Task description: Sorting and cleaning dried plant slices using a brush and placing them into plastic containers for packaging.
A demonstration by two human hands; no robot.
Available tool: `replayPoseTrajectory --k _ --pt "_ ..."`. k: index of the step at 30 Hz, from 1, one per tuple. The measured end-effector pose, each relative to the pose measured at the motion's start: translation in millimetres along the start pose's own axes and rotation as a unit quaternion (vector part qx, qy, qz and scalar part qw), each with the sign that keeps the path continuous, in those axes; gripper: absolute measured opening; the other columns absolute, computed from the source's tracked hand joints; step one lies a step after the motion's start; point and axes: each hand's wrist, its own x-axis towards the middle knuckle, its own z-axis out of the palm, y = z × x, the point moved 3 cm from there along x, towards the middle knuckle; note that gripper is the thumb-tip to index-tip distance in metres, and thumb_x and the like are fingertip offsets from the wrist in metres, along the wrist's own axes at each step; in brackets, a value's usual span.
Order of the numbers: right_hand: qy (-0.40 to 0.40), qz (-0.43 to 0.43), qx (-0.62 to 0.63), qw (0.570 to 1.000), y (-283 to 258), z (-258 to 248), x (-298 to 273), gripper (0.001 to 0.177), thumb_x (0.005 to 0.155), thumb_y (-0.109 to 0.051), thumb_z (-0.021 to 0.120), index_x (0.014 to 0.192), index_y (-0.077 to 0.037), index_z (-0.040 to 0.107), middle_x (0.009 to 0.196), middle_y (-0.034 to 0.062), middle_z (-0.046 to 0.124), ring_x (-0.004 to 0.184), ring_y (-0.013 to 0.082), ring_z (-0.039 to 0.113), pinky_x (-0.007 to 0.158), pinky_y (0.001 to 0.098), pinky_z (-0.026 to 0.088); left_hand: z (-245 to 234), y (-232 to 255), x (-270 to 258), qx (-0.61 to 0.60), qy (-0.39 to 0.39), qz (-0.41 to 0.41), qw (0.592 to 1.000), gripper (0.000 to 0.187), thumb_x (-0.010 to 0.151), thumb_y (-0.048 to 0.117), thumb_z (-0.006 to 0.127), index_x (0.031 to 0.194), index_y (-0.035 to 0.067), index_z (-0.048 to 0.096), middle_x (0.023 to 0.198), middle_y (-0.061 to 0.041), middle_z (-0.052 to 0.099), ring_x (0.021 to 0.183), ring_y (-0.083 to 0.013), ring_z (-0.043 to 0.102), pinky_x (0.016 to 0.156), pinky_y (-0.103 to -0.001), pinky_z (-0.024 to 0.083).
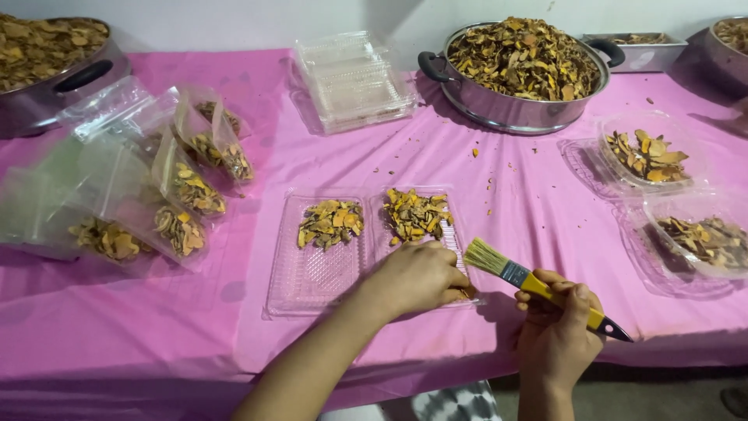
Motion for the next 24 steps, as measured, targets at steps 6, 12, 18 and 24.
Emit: replayPoseTrajectory --k 6,12,18,24 --pt "-0.005 -0.008 0.008 1.000 4 -3 2 0.030 0.108 -0.036 0.060 0.092 -0.011 0.062 0.102 0.0174 0.072 0.064 0.0255 0.066 0.059 0.0281 0.059 18 -7 9 0.051 0.119 0.046 0.991 0.022 0.091 0.035 0.066 0.106 0.025 0.079 0.090 -0.001 0.068 0.093 -0.0262 0.061 0.084 -0.047 0.051" --pt "0.002 -0.008 0.006 1.000 4 -4 1 0.029 0.109 -0.034 0.059 0.093 -0.010 0.064 0.103 0.0177 0.072 0.067 0.0243 0.068 0.060 0.0272 0.061 -5 -5 -4 -0.047 0.054 -0.031 0.997 0.023 0.100 0.030 0.058 0.111 0.019 0.075 0.093 -0.001 0.068 0.094 -0.0190 0.061 0.085 -0.036 0.055" --pt "-0.025 -0.187 -0.084 0.978 -34 36 -33 0.027 0.108 -0.015 0.051 0.086 -0.006 0.063 0.098 0.0200 0.069 0.074 0.0291 0.070 0.057 0.0295 0.057 -22 -40 -23 -0.080 0.189 -0.066 0.976 0.027 0.095 0.023 0.054 0.107 0.015 0.077 0.100 -0.002 0.073 0.100 -0.0227 0.063 0.085 -0.044 0.053" --pt "-0.173 -0.192 -0.323 0.910 -33 62 -38 0.031 0.105 -0.015 0.050 0.090 0.001 0.073 0.091 0.0121 0.076 0.063 0.0187 0.072 0.060 0.0257 0.058 -56 -45 -47 -0.244 0.256 -0.090 0.931 0.025 0.095 0.028 0.061 0.113 0.019 0.075 0.118 -0.003 0.072 0.113 -0.0211 0.063 0.101 -0.048 0.049"
